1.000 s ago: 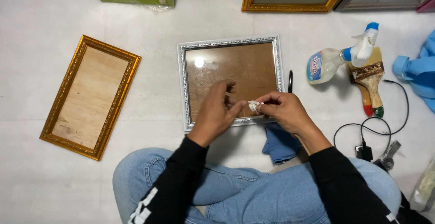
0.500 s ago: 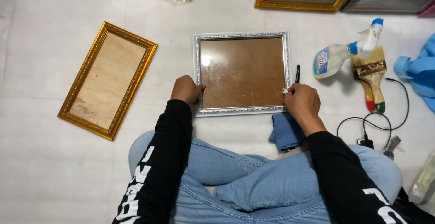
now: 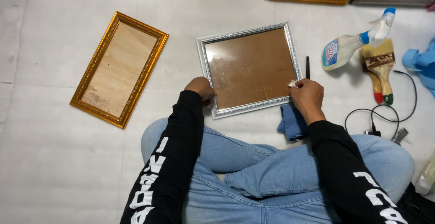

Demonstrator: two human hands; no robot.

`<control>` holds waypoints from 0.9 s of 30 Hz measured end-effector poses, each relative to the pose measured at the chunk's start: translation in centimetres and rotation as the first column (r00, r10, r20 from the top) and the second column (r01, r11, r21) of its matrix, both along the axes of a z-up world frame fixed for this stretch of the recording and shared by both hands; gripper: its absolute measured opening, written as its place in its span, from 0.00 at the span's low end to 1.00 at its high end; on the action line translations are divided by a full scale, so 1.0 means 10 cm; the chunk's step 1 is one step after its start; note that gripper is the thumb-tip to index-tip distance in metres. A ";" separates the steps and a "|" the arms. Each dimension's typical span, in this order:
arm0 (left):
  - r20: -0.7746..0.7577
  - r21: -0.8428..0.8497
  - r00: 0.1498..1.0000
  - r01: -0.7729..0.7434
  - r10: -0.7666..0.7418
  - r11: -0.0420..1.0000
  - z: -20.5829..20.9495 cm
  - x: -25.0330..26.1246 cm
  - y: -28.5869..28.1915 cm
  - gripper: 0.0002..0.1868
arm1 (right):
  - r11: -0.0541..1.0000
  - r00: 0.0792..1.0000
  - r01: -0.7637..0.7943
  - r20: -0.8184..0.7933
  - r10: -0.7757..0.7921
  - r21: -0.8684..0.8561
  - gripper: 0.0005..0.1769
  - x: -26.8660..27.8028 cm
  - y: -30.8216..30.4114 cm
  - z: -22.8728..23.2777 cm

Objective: Preparing picture frames by cleaning the glass and applying small tabs to the back

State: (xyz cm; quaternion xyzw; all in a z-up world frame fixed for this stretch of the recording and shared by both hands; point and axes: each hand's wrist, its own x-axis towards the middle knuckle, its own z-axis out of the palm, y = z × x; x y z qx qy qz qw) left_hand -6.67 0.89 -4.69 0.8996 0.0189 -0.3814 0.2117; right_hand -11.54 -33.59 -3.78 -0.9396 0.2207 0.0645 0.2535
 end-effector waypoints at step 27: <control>0.214 -0.164 0.921 -0.295 0.326 0.941 -0.19 0.75 0.22 0.32 | 0.957 0.899 -0.261 0.331 0.288 -0.125 0.03 -0.02 1.14 -0.45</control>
